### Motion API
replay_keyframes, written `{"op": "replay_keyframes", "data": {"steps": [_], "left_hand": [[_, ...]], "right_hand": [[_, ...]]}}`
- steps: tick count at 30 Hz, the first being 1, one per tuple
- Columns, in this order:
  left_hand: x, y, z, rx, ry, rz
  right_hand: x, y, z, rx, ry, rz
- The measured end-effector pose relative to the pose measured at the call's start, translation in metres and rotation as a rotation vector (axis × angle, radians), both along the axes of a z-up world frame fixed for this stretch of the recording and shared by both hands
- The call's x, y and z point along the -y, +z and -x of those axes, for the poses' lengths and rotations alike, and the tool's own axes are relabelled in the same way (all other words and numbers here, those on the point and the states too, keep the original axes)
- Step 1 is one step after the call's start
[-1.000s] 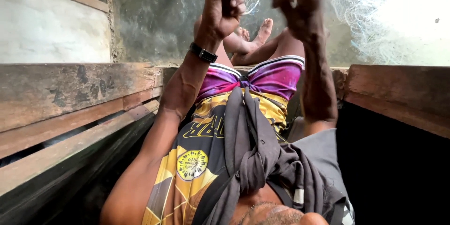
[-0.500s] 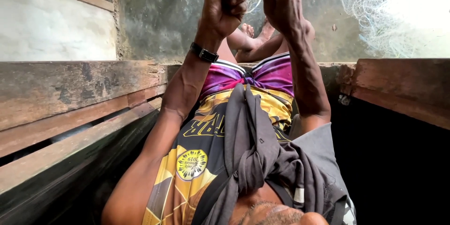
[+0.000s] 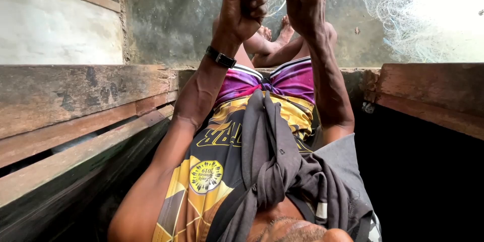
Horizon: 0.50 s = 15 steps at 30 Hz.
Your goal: Repairing a fishing net by tying knots and cutting excess line with scissors.
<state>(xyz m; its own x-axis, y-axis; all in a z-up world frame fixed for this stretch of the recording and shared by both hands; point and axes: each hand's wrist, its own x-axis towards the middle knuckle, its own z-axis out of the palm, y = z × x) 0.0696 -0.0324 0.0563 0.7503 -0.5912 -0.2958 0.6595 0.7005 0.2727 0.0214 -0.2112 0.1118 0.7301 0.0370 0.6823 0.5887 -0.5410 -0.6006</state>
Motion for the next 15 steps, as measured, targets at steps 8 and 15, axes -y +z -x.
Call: {"op": "replay_keyframes", "data": {"steps": [8,15], "left_hand": [[0.004,0.006,0.004,-0.011,0.013,-0.012],[0.011,-0.001,0.004,-0.045,0.007,-0.056]], "right_hand": [[-0.001,-0.004,0.002,-0.06,-0.033,-0.019],[-0.005,-0.009,0.001,-0.062,0.013,-0.097]]}}
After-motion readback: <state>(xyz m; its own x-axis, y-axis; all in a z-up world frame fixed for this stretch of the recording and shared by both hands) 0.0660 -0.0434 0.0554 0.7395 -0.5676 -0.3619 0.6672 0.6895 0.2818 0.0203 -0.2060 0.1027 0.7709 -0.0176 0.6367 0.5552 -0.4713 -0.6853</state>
